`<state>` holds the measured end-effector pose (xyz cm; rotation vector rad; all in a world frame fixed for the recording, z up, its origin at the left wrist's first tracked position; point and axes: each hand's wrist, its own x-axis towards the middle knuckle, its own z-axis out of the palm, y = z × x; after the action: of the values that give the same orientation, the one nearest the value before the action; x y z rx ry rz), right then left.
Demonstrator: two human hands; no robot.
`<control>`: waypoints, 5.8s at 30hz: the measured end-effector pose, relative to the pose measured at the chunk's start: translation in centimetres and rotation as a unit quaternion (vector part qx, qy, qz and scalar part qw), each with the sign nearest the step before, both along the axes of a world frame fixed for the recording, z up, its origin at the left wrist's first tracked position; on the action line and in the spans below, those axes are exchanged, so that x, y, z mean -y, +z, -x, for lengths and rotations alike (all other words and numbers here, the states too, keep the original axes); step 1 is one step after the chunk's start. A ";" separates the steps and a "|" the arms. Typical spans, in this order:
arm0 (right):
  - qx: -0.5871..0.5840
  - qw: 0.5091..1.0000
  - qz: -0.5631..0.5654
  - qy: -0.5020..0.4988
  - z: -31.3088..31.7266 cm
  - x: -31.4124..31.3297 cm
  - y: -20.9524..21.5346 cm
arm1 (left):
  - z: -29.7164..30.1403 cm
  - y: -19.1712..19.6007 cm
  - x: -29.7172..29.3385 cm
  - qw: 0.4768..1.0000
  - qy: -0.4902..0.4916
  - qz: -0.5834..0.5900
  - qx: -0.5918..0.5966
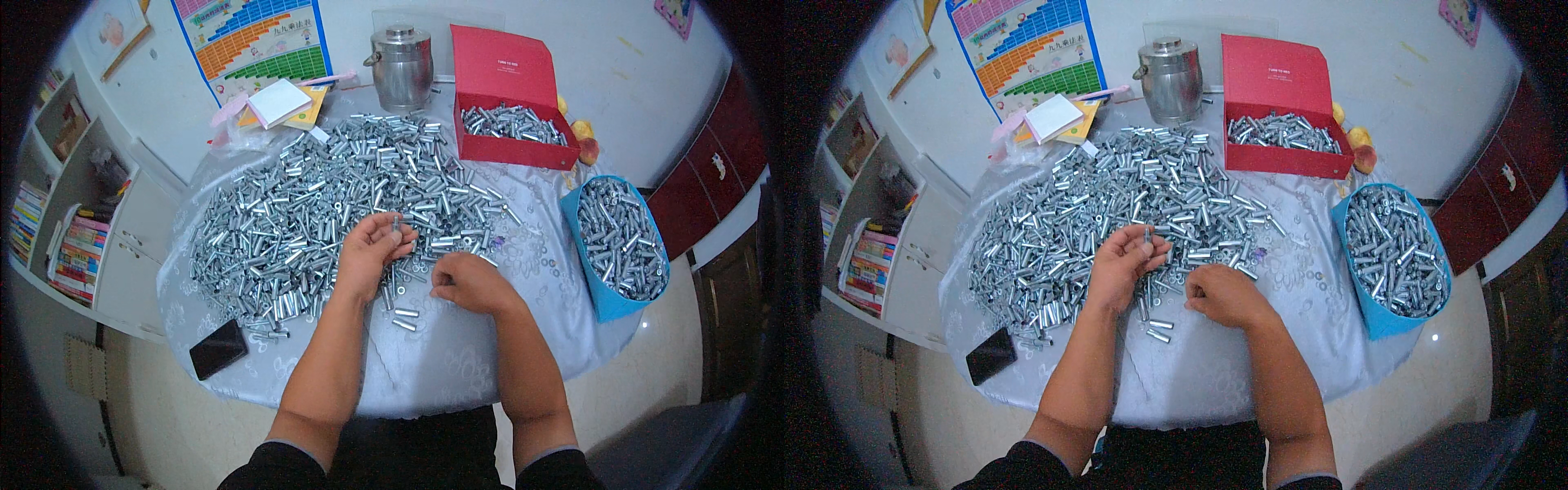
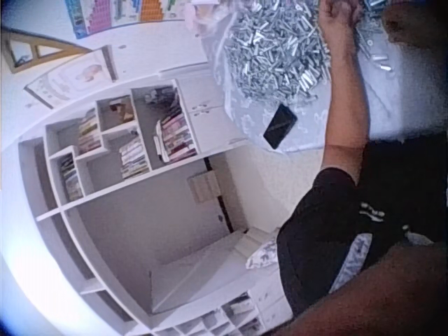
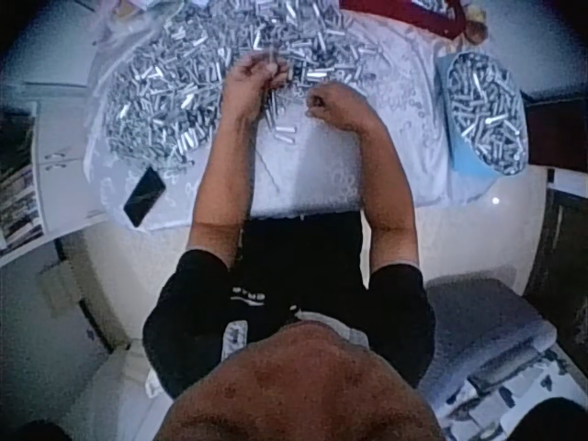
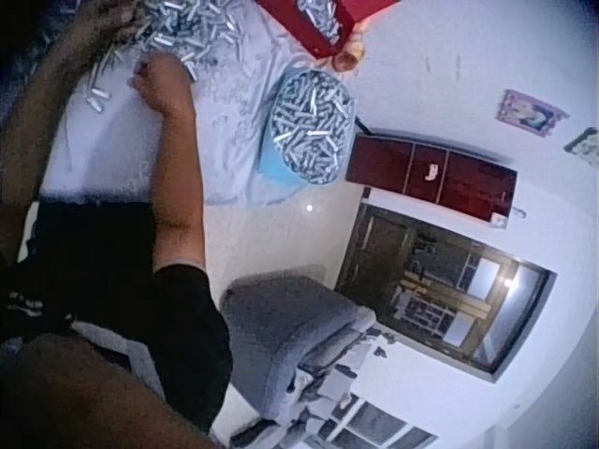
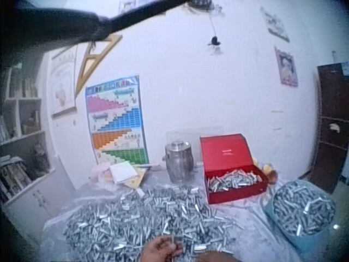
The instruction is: The person sits at a table covered with a white cloth and sorts through a large pile of small metal fasteners. They pick up individual cylindrical metal pieces and washers, fit them together by hand, and place the assembled units into a blue container.
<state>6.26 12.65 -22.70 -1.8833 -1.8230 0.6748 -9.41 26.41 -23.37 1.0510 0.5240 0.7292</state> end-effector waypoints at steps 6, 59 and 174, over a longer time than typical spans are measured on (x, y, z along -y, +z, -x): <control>-0.202 0.946 -0.154 -0.203 -0.4 -0.4 -0.6 | -0.3 -0.9 0.2 0.995 -0.052 -0.083 -0.028; -0.367 0.903 -0.147 -0.166 -0.6 -0.8 -1.3 | -0.7 -1.3 1.0 0.988 -0.108 -0.107 -0.028; -0.329 0.874 -0.239 -0.267 -0.4 -0.9 0.0 | -0.1 -0.5 0.3 0.998 -0.052 0.041 -0.023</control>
<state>6.71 13.55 -22.71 -1.4586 -0.8710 0.5076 -9.32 26.12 -23.86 1.0132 0.5309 0.5893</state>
